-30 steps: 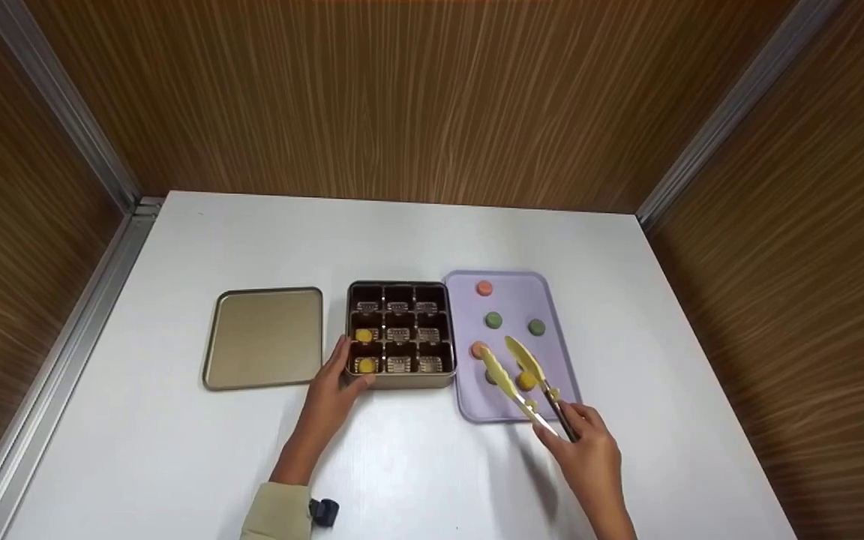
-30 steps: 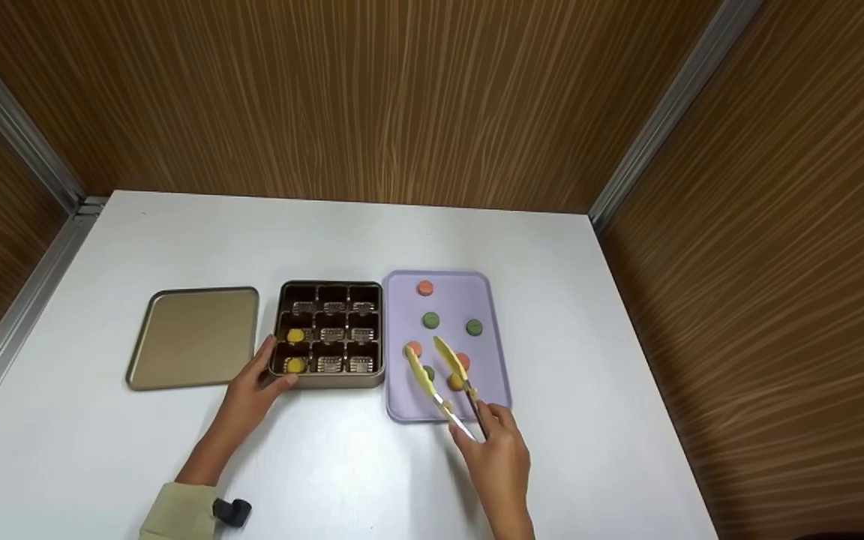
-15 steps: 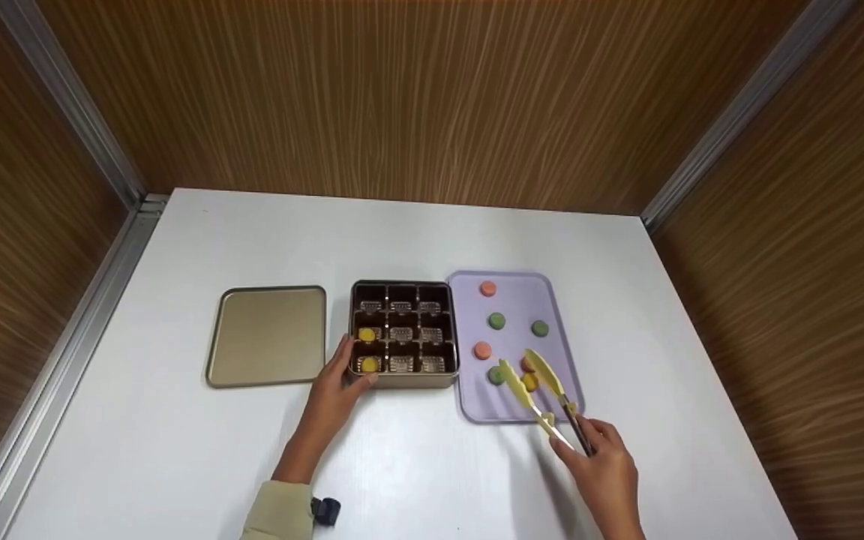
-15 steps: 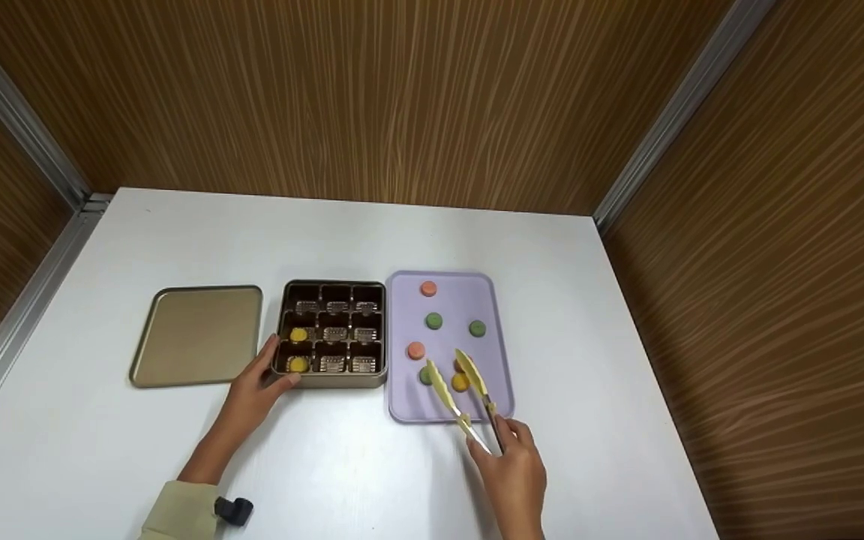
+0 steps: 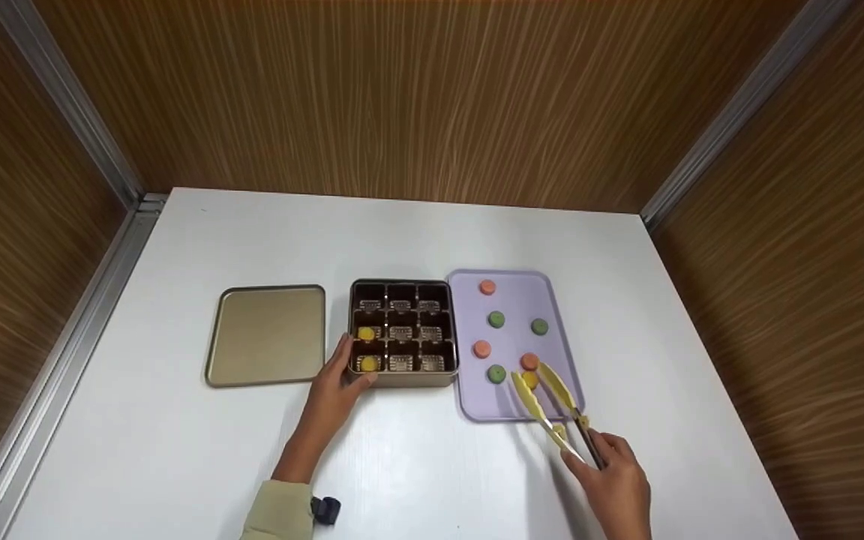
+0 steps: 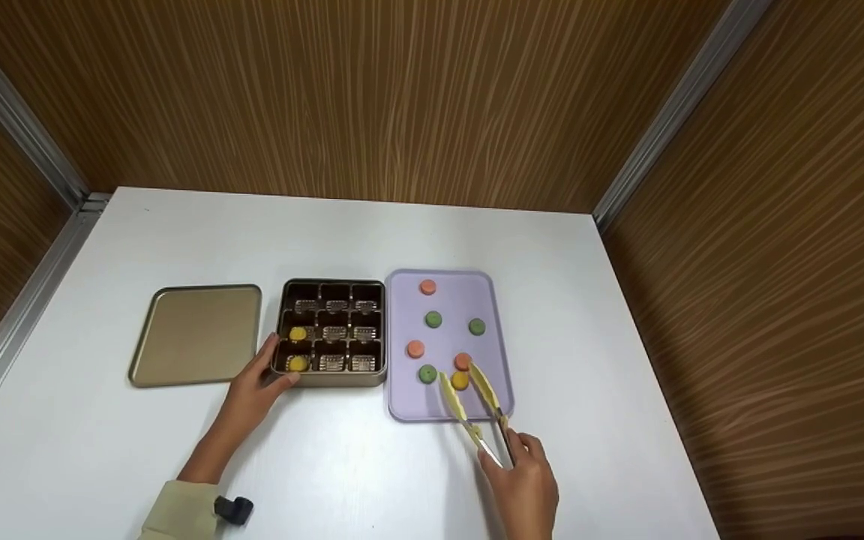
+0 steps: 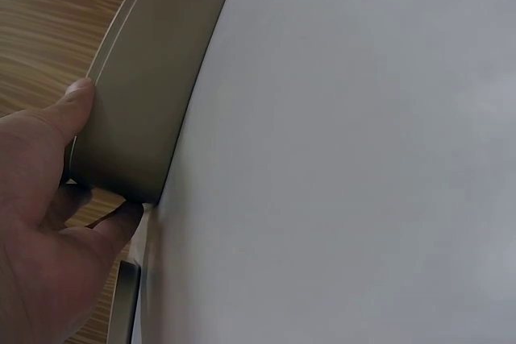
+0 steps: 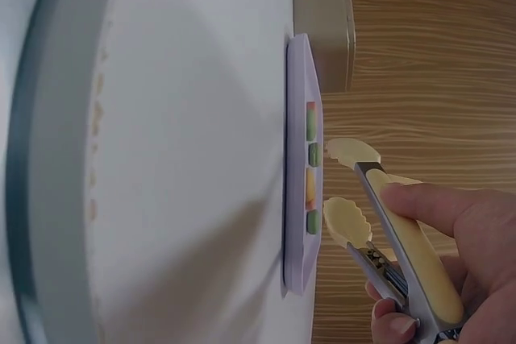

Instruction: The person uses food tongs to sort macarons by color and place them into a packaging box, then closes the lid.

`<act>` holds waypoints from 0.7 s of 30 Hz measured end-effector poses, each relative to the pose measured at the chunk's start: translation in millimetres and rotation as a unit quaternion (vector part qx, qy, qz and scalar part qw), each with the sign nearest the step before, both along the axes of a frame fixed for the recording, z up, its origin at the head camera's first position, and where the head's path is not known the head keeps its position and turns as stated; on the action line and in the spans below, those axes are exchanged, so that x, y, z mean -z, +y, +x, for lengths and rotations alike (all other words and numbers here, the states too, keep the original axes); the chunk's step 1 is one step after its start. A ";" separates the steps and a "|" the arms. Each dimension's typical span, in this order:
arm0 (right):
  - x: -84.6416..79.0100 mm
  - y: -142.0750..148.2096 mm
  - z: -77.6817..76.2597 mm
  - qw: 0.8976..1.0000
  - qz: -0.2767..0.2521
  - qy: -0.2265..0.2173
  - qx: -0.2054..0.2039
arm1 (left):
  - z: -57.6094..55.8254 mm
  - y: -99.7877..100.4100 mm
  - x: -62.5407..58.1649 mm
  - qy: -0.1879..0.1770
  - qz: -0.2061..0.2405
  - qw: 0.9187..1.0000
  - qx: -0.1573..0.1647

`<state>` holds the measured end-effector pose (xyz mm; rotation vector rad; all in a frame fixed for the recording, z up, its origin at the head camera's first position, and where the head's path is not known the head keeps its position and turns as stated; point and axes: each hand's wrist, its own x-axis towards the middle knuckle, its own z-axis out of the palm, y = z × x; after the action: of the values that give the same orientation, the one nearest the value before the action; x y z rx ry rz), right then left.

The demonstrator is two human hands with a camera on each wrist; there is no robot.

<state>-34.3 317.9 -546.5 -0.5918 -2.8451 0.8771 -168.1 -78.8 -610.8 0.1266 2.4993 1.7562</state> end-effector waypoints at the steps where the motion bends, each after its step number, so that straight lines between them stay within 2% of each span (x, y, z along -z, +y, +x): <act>1: 0.4 0.4 0.7 1.000 0.000 -0.003 -0.002 | 0.0 0.0 -0.1 0.000 0.000 1.000 0.000; 13: 5.1 3.1 1.9 0.999 0.002 -0.030 -0.011 | 0.7 0.5 -2.0 -0.006 0.005 1.000 -0.004; 21: 10.6 2.4 2.1 1.000 0.012 -0.009 -0.004 | -1.1 0.5 0.3 0.000 0.008 1.000 -0.002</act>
<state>-32.2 320.3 -557.1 -0.5894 -2.8723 0.8404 -169.1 -78.3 -611.2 0.1229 2.4875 1.7792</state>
